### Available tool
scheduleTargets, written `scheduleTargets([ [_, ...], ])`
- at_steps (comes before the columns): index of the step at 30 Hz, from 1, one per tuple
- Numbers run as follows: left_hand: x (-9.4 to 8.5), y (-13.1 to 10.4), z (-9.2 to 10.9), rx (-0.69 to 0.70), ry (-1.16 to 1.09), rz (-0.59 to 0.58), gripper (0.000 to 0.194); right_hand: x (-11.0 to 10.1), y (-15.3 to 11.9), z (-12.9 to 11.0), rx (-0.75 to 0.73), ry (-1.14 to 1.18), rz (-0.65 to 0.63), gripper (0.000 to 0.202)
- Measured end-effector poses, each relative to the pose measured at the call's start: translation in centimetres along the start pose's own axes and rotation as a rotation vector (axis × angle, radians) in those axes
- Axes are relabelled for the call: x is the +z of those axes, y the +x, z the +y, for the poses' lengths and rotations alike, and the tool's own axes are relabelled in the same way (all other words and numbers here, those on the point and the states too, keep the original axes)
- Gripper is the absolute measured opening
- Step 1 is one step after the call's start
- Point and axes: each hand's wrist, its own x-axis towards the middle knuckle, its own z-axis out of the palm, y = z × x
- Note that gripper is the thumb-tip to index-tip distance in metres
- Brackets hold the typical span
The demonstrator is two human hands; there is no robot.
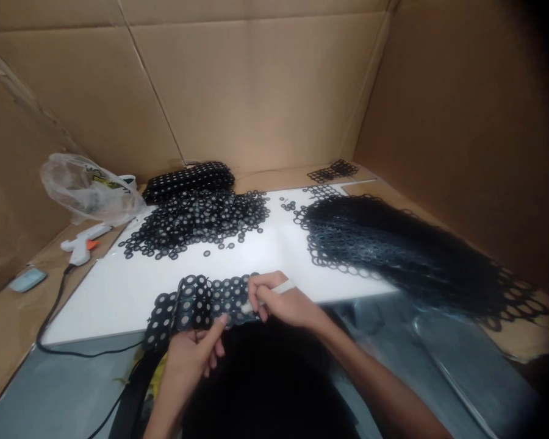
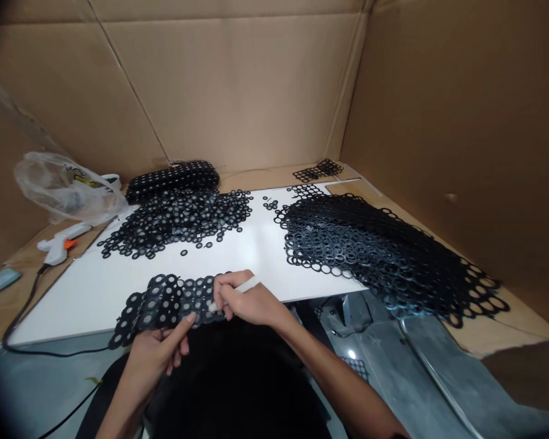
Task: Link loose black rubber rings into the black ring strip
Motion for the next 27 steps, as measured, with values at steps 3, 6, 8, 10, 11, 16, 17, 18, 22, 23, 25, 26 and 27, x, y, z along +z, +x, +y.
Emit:
scheduleTargets([
  [3, 0.0, -0.1, 0.1, 0.027, 0.028, 0.008, 0.076, -0.3, -0.3, -0.1, 0.013, -0.053, -0.003, 0.025],
  [6, 0.1, -0.1, 0.2, 0.017, 0.027, -0.012, 0.077, -0.3, -0.3, 0.1, 0.019, -0.067, -0.005, 0.025],
  [8, 0.3, -0.1, 0.3, 0.004, -0.007, -0.068, 0.078, -0.2, -0.3, 0.2, 0.014, -0.069, -0.001, 0.025],
  [10, 0.7, 0.0, 0.3, 0.008, -0.054, -0.139, 0.082, -0.1, -0.3, 0.3, 0.010, -0.067, 0.007, 0.025],
  [11, 1.0, 0.0, 0.3, 0.015, -0.072, -0.159, 0.083, -0.1, -0.3, 0.3, 0.009, -0.066, 0.014, 0.025],
  [16, 2.1, -0.1, -0.2, 0.018, -0.165, -0.147, 0.075, -0.3, -0.3, 0.4, 0.013, -0.067, 0.030, 0.025],
  [17, 2.2, -0.1, -0.2, 0.019, -0.186, -0.147, 0.074, -0.4, -0.4, 0.4, 0.012, -0.070, 0.023, 0.025],
  [18, 2.2, -0.2, -0.2, 0.023, -0.203, -0.149, 0.073, -0.4, -0.4, 0.4, 0.010, -0.073, 0.016, 0.025],
  [22, 2.1, -0.3, 0.1, 0.031, -0.212, -0.146, 0.071, -0.4, -0.4, 0.6, 0.002, -0.076, 0.007, 0.025],
  [23, 2.1, -0.4, 0.2, 0.024, -0.209, -0.142, 0.071, -0.3, -0.4, 0.6, 0.000, -0.077, 0.006, 0.025],
  [25, 2.0, -0.4, 0.3, 0.011, -0.202, -0.131, 0.071, -0.1, -0.4, 0.6, -0.011, -0.092, 0.003, 0.025],
  [26, 1.9, -0.4, 0.3, 0.006, -0.202, -0.127, 0.071, 0.1, -0.4, 0.6, -0.022, -0.109, 0.004, 0.025],
  [27, 1.9, -0.4, 0.3, 0.003, -0.204, -0.125, 0.071, 0.2, -0.5, 0.6, -0.038, -0.133, 0.008, 0.025],
])
